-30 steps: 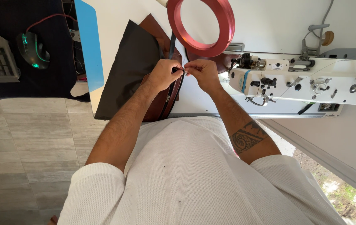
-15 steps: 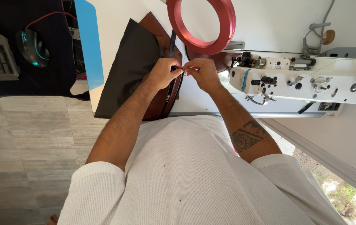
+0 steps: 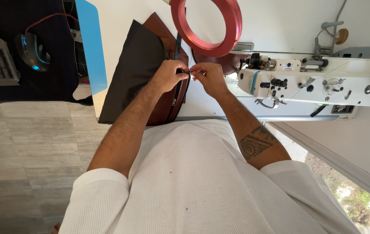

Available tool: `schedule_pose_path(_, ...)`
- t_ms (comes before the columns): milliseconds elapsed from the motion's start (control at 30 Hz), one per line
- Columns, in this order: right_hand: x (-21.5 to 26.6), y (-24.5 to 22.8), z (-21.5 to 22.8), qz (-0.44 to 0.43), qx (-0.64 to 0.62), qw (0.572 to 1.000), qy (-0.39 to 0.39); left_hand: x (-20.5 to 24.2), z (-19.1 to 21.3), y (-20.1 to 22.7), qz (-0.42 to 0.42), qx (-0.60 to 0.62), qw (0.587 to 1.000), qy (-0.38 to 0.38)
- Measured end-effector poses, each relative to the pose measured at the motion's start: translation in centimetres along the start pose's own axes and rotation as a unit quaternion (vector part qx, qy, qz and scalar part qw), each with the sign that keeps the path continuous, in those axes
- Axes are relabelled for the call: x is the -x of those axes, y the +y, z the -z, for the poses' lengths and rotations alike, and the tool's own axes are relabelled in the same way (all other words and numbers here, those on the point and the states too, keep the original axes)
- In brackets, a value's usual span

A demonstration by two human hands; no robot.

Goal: The person is assembling a leather bag by fitting a zipper and selecting necessary metal hardware from a storage box.

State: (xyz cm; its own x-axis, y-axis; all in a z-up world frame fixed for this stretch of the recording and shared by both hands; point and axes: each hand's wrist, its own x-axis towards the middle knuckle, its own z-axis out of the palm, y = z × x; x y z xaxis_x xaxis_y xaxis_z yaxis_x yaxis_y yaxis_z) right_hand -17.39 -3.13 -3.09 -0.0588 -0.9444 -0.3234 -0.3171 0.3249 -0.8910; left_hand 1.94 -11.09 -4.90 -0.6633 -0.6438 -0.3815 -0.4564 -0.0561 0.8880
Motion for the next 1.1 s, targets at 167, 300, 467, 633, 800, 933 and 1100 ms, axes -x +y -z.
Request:
schedule_pose_path(167, 0.1, -0.1, -0.1, -0.006, -0.009, 1.000, 0.005, -0.3, -0.3, -0.5, -0.002, -0.013, 1.000, -0.001)
schedule_pose_path(300, 0.1, -0.1, -0.2, 0.001, -0.005, 1.000, -0.001, -0.1, -0.1, -0.2, 0.008, -0.001, 1.000, 0.004)
schedule_pose_path(467, 0.0, 0.6, -0.5, -0.001, -0.011, 1.000, 0.004, -0.1, -0.3, -0.4, 0.011, 0.002, 1.000, 0.009)
schedule_pose_path(633, 0.0, -0.2, -0.3, 0.015, 0.000, 0.999, 0.034, 0.5, 0.2, 0.4, 0.008, -0.003, 1.000, 0.000)
schedule_pose_path(800, -3.1, 0.1, -0.2, 0.004, 0.145, 0.979, 0.144, 1.0, 0.2, -0.1, -0.007, 0.006, 1.000, 0.026)
schedule_pose_path(933, -6.7, 0.9, -2.0, 0.016, 0.369, 0.904, 0.213, 2.5, 1.2, 0.3, 0.001, 0.017, 0.999, 0.044)
schedule_pose_path(1100, -10.2, 6.7, -3.2, -0.052, 0.344, 0.927, 0.140, 3.0, 1.1, -0.7, 0.014, -0.003, 0.998, 0.068)
